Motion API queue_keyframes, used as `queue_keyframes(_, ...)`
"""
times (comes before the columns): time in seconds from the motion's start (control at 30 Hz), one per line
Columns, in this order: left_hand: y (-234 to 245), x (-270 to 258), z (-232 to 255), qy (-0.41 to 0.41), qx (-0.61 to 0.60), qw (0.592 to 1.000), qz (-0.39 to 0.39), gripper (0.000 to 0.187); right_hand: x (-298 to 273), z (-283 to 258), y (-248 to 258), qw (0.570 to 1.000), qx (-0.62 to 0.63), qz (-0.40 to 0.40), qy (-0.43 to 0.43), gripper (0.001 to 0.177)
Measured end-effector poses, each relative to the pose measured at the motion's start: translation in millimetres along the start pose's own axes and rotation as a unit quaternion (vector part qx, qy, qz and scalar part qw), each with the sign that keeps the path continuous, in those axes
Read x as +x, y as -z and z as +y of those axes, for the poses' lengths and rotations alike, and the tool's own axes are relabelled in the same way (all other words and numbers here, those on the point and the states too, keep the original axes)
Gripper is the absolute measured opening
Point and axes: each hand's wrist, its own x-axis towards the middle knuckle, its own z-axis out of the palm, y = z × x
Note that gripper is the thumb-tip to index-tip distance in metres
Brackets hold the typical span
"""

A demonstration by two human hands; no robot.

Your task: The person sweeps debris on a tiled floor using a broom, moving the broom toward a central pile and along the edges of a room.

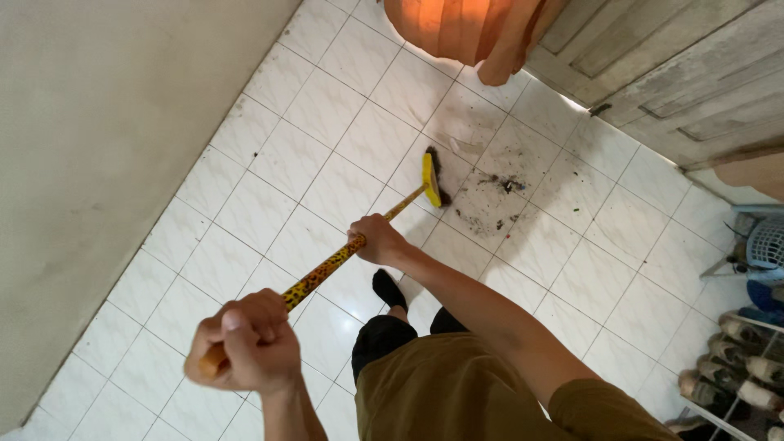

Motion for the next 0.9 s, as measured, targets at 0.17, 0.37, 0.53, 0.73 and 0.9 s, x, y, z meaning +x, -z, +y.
queue_keyframes(0.17,9,19,56,0.030,0.054,0.997,-0.052,0.044,32,-47,-25,0.978,0.079,0.112,0.158,0.026)
queue_keyframes(0.37,-1,21,-10,-0.066,0.086,0.980,-0.167,0.054,80,-41,-51,0.967,0.208,0.100,0.105,0.047)
queue_keyframes(0.53,6,36,-46,-0.020,0.089,0.989,-0.116,0.059,89,-13,-60,0.972,0.202,0.055,0.105,0.039)
queue_keyframes(0.73,5,47,-66,0.014,0.081,0.995,-0.057,0.062,84,24,-49,0.998,0.022,0.047,0.038,0.019)
queue_keyframes(0.9,-2,23,-82,0.059,0.030,0.998,0.014,0.056,73,57,-24,0.997,0.027,0.045,0.064,0.011)
